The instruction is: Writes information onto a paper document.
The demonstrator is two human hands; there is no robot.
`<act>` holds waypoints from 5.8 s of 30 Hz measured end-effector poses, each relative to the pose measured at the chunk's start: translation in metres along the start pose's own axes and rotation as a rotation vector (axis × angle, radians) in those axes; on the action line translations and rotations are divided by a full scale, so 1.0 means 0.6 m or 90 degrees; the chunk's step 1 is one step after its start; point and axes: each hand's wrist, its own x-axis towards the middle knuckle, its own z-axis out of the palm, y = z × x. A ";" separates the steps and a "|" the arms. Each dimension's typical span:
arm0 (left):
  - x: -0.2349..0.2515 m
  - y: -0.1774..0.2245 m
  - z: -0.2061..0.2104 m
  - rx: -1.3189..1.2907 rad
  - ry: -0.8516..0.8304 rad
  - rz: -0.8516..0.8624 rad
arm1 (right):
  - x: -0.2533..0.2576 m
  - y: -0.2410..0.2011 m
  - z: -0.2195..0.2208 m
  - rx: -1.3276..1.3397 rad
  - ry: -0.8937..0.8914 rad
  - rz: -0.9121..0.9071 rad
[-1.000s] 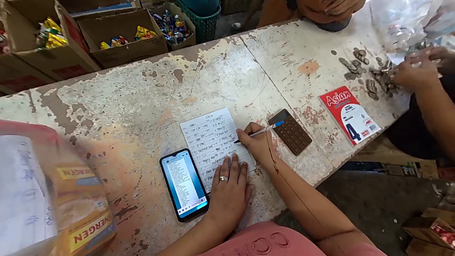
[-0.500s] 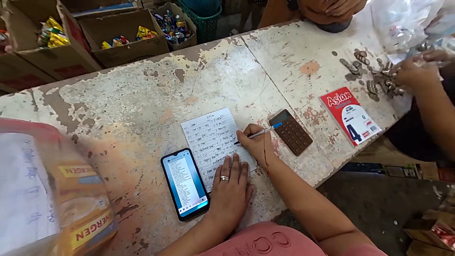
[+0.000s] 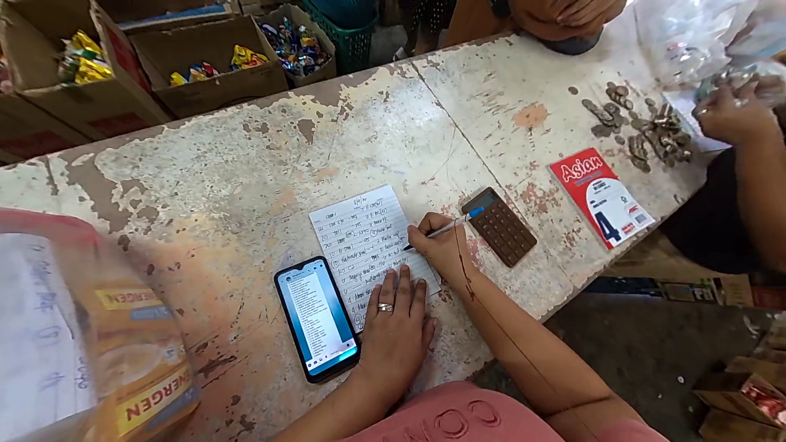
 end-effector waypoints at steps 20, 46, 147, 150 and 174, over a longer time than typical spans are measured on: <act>0.000 0.000 0.000 -0.007 0.001 -0.001 | -0.003 0.000 0.001 0.002 0.016 0.002; 0.003 0.001 -0.003 0.002 -0.007 -0.001 | 0.014 0.013 0.001 0.082 0.058 -0.003; 0.001 0.003 -0.036 0.003 -0.165 -0.061 | -0.009 -0.002 -0.005 0.173 0.071 0.027; 0.001 0.003 -0.035 0.010 -0.160 -0.061 | -0.009 -0.001 -0.005 0.168 0.070 0.017; 0.002 0.003 -0.037 0.007 -0.168 -0.059 | -0.010 -0.001 0.001 0.167 0.064 0.002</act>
